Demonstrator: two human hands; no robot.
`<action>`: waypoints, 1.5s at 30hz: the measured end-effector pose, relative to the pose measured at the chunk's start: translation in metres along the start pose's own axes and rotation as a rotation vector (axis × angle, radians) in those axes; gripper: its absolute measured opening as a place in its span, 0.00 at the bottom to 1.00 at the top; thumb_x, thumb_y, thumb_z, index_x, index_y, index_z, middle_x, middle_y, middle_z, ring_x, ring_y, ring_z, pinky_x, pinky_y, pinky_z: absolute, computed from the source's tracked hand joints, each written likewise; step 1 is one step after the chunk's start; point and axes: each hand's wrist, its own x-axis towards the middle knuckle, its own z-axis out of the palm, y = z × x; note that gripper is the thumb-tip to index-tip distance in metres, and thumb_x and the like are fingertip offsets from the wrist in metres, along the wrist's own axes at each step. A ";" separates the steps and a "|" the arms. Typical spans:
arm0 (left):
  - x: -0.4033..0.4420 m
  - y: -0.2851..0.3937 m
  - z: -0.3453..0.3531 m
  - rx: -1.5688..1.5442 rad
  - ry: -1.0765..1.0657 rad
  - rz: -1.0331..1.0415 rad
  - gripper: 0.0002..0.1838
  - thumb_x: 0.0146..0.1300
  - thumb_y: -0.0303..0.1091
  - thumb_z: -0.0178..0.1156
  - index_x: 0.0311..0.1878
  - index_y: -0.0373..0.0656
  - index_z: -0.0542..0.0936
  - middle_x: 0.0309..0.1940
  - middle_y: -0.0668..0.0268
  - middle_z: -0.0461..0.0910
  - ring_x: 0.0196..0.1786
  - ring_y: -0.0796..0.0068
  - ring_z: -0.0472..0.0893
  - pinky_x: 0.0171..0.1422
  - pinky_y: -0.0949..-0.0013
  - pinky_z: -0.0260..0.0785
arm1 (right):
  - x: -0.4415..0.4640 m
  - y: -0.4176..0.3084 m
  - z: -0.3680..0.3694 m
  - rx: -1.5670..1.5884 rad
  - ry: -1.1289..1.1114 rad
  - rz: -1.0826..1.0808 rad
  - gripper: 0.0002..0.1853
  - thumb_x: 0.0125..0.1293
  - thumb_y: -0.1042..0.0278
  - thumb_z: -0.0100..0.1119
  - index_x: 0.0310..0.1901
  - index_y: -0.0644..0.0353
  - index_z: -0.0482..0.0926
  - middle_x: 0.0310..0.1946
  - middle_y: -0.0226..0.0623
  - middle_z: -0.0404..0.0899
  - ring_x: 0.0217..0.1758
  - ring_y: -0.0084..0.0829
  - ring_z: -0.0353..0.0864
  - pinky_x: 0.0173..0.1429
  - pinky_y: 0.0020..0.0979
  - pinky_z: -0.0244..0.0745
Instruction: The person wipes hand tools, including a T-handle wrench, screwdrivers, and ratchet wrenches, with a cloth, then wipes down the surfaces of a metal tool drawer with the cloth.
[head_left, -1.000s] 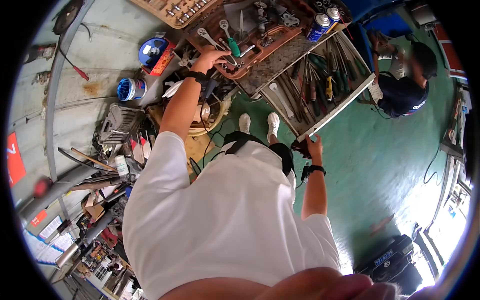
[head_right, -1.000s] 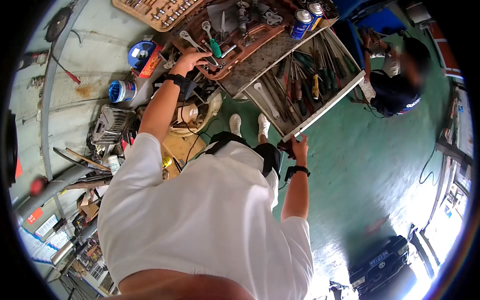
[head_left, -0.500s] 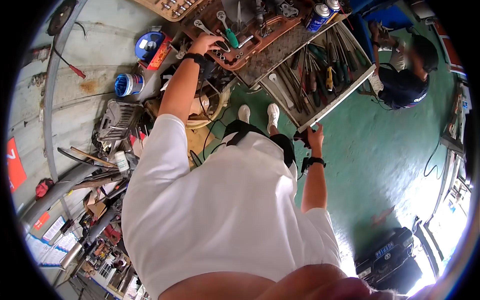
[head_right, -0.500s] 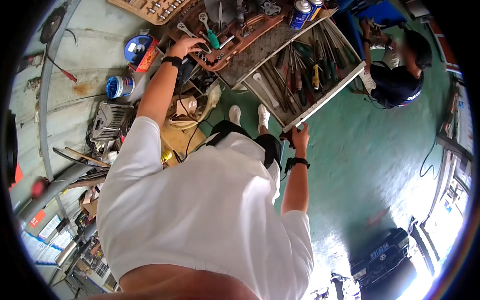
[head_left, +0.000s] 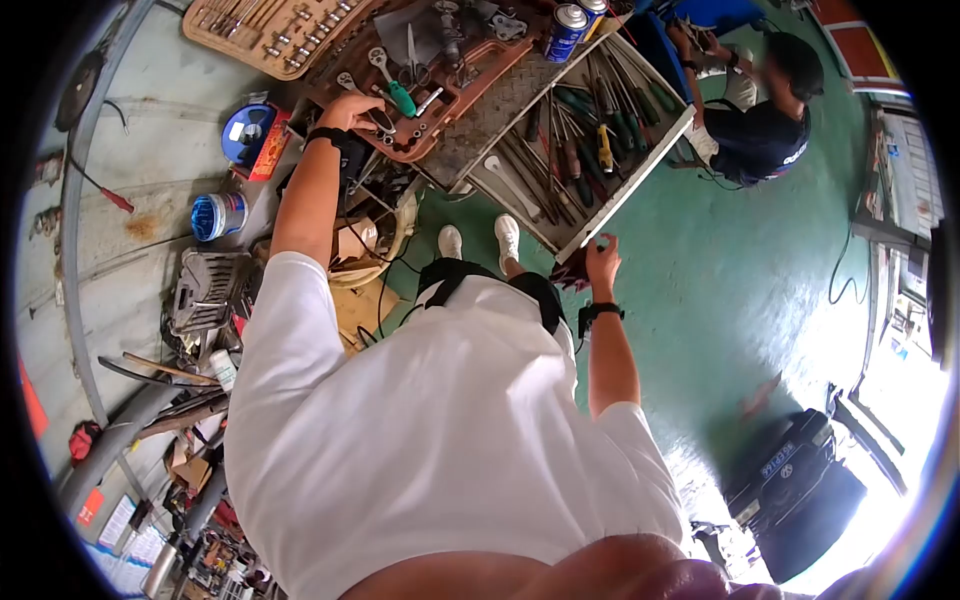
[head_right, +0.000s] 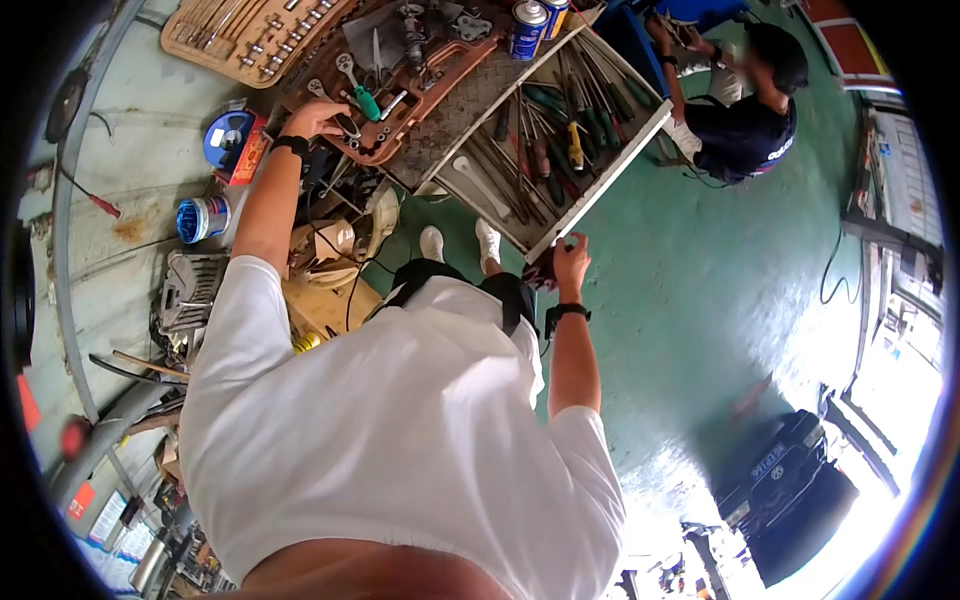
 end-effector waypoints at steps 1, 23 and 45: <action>0.001 0.000 -0.003 -0.032 -0.063 -0.033 0.23 0.63 0.38 0.65 0.58 0.34 0.77 0.74 0.51 0.56 0.71 0.55 0.65 0.59 0.58 0.81 | 0.004 -0.008 -0.003 0.016 0.028 0.030 0.18 0.61 0.60 0.61 0.51 0.56 0.74 0.39 0.54 0.82 0.43 0.58 0.81 0.49 0.49 0.75; -0.024 -0.007 0.059 0.708 0.621 0.203 0.44 0.64 0.58 0.59 0.74 0.41 0.58 0.74 0.42 0.50 0.74 0.40 0.53 0.74 0.43 0.57 | 0.055 0.001 -0.007 -0.106 -0.036 -0.403 0.15 0.67 0.66 0.58 0.52 0.57 0.68 0.33 0.56 0.81 0.37 0.63 0.79 0.39 0.58 0.73; -0.116 -0.102 0.283 0.858 -0.113 0.635 0.23 0.65 0.38 0.60 0.59 0.37 0.72 0.66 0.48 0.66 0.66 0.48 0.69 0.66 0.53 0.68 | 0.102 0.001 -0.008 -0.104 -0.042 -0.123 0.32 0.65 0.61 0.59 0.71 0.43 0.64 0.49 0.63 0.69 0.47 0.65 0.76 0.56 0.53 0.75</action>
